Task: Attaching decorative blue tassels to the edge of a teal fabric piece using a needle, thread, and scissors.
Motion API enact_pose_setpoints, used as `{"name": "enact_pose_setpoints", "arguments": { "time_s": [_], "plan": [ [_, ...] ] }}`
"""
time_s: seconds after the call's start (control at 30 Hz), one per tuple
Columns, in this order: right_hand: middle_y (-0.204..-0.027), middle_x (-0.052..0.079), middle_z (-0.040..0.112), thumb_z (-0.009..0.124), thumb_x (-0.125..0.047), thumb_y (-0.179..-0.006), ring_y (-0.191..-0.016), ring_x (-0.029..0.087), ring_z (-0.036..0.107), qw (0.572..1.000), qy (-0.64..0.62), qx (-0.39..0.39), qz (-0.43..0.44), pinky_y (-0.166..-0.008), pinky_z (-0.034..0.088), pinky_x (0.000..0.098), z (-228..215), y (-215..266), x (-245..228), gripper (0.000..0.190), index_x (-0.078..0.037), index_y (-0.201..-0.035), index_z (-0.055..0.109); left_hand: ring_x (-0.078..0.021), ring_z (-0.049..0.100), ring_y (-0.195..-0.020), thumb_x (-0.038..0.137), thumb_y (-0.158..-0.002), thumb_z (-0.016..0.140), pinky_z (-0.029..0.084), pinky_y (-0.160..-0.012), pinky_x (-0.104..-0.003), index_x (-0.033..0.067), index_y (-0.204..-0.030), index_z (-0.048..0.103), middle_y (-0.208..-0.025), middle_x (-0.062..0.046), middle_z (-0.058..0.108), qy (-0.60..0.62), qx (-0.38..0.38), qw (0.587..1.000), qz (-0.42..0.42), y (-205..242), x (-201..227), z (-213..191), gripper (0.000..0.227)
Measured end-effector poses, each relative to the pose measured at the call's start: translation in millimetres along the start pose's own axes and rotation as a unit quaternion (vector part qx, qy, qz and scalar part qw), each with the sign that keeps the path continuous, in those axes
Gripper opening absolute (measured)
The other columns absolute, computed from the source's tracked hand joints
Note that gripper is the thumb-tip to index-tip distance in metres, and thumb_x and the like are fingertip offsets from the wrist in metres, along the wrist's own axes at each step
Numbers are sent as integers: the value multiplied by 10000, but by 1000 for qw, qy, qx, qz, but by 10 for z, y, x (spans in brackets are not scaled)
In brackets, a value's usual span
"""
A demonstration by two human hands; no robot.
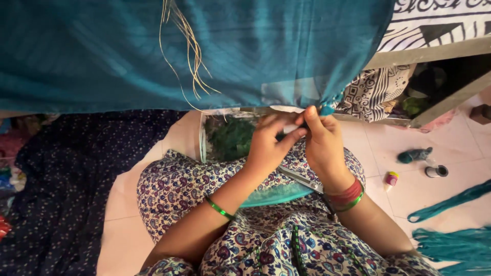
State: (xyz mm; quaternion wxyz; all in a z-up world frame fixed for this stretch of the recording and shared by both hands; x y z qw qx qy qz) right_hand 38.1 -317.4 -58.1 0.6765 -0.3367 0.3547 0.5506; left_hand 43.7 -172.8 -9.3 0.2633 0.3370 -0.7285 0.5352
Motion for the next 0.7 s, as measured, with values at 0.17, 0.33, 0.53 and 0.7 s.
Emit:
{"name": "enact_pose_setpoints", "arguments": {
  "time_s": [0.17,0.33,0.53,0.7],
  "plan": [
    [-989,-5,696,548,-213,-1036,-892,68,624,999,9,27,-44,-811,504,236,149,194,-94,226,-46,-1036,700,-277,659,-1068,211,-984,719,497,-948,-376,5,-1065,724,-1081,-110,717,38,18,998,37,-192,132,-40,222],
    [-849,-23,534,558,-228,-1160,-743,48,416,991,117,26,-52,-650,338,236,-361,239,190,303,8,-1000,658,-75,673,-801,302,-1001,707,535,-694,-253,-19,-987,782,-875,-62,781,262,-97,935,-217,-220,-318,390,330],
    [-917,37,700,491,-261,-1080,-826,120,643,991,130,-23,3,-789,514,278,119,438,-347,294,-19,-1083,659,-128,616,-662,281,-1017,706,461,-556,-291,-65,-948,716,-781,-75,695,289,-105,911,-275,-279,-67,277,353],
    [-863,98,694,520,-205,-1087,-805,181,666,993,119,-21,12,-797,537,319,108,532,-454,276,23,-1072,674,-51,574,-589,294,-975,692,426,-501,-249,13,-870,726,-671,31,658,290,-128,915,-248,-285,-40,287,302]
  ]
}}
Point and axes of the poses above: each hand's wrist, its own y-axis away from the middle knuckle, its own z-axis out of the palm, x = y × z, the point moved 4 cm from there along -y, towards the middle knuckle
